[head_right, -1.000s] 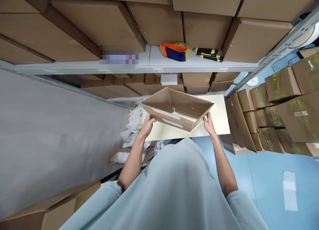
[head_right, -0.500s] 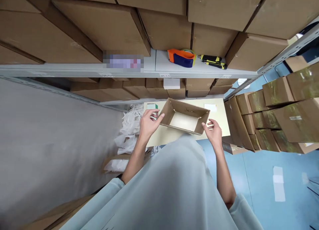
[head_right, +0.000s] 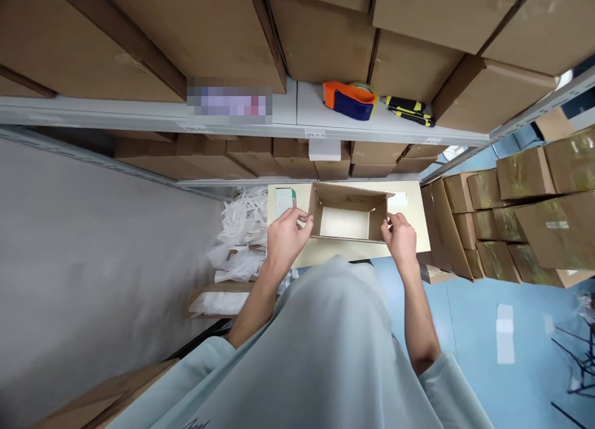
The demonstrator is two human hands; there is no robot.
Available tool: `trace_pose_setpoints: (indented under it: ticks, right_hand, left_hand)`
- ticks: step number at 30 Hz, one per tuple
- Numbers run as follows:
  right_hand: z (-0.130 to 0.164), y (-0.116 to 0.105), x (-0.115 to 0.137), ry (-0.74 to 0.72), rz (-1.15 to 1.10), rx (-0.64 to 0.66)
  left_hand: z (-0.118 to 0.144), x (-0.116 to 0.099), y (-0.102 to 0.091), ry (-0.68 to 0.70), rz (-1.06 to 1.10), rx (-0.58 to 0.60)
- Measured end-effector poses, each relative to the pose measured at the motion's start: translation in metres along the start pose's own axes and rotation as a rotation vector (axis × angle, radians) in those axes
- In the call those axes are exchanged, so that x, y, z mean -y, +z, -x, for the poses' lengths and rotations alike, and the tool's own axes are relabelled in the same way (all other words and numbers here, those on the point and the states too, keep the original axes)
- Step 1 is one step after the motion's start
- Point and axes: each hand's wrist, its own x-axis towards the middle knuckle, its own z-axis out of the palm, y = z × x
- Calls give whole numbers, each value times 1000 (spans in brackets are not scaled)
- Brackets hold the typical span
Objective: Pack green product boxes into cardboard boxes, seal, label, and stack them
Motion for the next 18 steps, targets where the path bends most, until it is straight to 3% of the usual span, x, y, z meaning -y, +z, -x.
trace_pose_setpoints:
  ticks: [6,13,18]
  right_hand:
    - [-28,11,-9,-85,51,106]
    - [-62,39,-31,-221,-230,173]
    - [-75,52,-31,-229,-244,186]
  left_hand:
    - [9,-16,13,-45,-16,11]
    - [6,-29,28,-28,144,-31]
    - [-3,-23,44,-18,266,140]
